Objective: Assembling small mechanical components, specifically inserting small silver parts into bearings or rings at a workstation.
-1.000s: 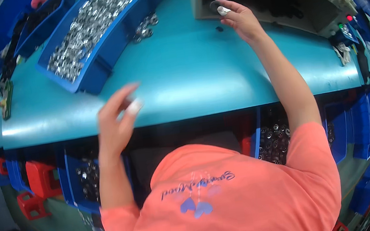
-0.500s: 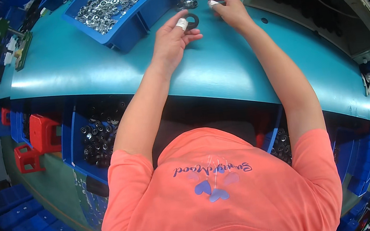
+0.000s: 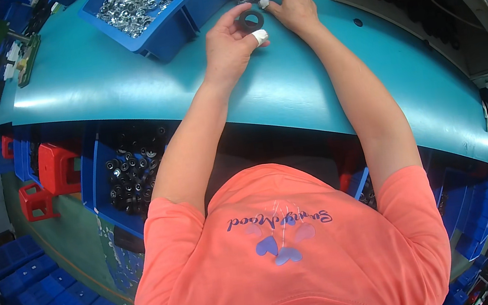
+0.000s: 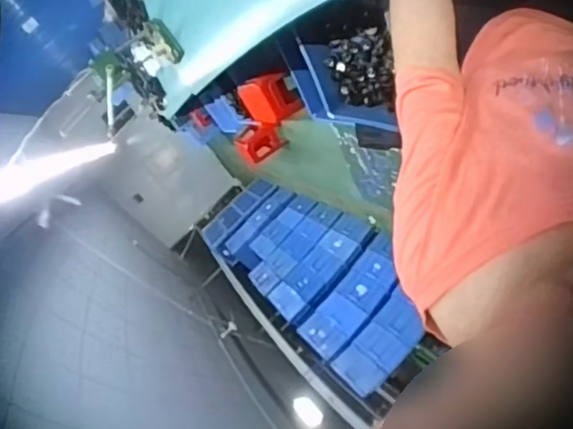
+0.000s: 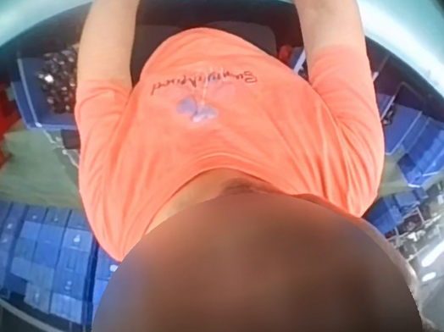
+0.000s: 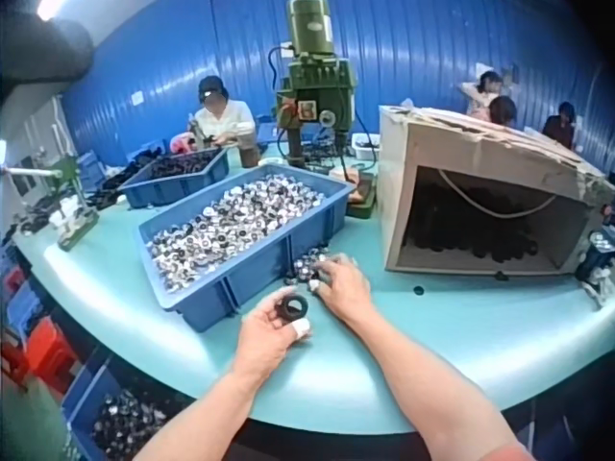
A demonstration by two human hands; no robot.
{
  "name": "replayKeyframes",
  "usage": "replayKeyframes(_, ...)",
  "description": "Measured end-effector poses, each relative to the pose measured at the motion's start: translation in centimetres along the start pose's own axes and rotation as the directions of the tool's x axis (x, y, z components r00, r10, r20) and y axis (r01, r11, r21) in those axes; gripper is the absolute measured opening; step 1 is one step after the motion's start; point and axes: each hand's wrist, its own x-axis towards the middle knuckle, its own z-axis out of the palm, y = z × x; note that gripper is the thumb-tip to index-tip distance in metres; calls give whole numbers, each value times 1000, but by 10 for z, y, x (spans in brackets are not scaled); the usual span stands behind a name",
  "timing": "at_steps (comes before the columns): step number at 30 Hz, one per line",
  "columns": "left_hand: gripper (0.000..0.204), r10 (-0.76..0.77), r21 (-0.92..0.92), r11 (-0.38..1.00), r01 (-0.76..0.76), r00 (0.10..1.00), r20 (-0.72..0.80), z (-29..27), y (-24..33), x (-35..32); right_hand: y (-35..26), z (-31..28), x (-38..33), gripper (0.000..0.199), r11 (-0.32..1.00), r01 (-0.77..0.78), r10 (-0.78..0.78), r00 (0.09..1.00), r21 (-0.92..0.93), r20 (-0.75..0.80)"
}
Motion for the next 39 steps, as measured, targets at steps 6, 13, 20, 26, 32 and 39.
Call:
replayKeyframes(6,48,-185,-549,797,251,967,173,-26,0,6,-4,-6,-1,39,917,-31,58,997,398,-56)
replayKeyframes(13,62,-196,-603,746,281,959,204,-26,1,5,-9,-15,2,35,572,-191,132,981,798,140)
replayKeyframes(20,61,-215,-591,754,287,958,191,-25,1,5,-18,-29,0,33,345,-260,104,965,902,239)
replayKeyframes(26,59,-216,-595,748,295,955,203,-24,3,3,-17,-30,0,31,221,-262,-5,963,939,269)
replayKeyframes(32,60,-226,-594,746,302,953,201,-25,4,4,-30,-40,-3,43,229,-244,-109,955,942,274)
replayKeyframes(39,61,-228,-593,736,326,945,236,-27,2,4,-31,-40,-5,46,320,-248,-181,931,915,316)
